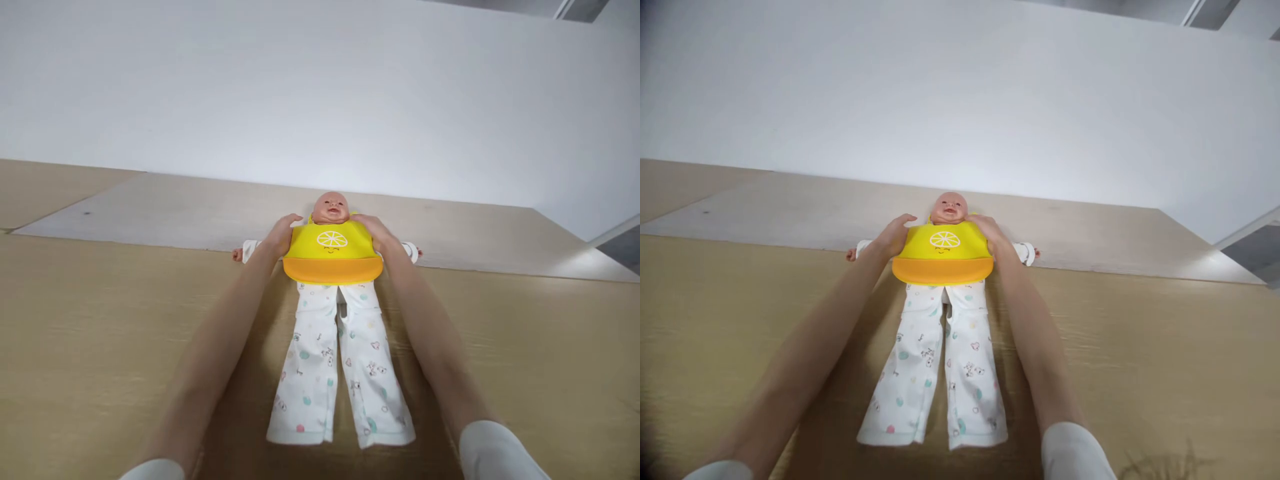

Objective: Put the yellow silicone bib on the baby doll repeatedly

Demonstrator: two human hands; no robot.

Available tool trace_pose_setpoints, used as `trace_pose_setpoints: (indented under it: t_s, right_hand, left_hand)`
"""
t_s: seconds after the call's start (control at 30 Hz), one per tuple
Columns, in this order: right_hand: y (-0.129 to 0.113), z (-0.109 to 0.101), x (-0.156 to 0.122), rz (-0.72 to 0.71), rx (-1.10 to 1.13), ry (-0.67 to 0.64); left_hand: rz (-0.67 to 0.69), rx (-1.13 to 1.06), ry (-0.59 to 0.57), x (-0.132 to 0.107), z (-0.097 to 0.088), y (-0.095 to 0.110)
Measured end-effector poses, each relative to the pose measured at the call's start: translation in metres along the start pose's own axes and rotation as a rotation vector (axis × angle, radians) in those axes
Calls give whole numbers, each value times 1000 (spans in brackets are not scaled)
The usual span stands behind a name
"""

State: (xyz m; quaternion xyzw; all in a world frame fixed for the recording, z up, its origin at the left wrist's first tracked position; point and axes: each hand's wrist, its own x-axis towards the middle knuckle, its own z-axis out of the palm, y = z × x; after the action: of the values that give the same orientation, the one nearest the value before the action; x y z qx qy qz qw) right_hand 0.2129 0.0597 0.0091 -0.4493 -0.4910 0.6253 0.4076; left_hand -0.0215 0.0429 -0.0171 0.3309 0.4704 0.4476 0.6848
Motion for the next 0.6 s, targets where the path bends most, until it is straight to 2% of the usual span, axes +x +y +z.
trace_pose_setpoints:
  t_s: [0.1, 0.23, 0.33, 0.4, 0.6]
  right_hand:
    - [-1, -6, 11, 135, 129, -71]
    - [13, -14, 24, 280, 190, -62]
    - [26, -19, 30, 264, 231, -24]
    - [31, -22, 35, 252, 254, -28]
    - [30, -19, 41, 139, 345, -153]
  left_hand:
    - [-68, -56, -6, 7, 1, 5]
    - [-4, -144, 16, 17, 5, 3]
    - [89, -183, 101, 20, 3, 0]
    - [111, -229, 116, 21, 0, -2]
    - [150, -295, -21, 17, -4, -3]
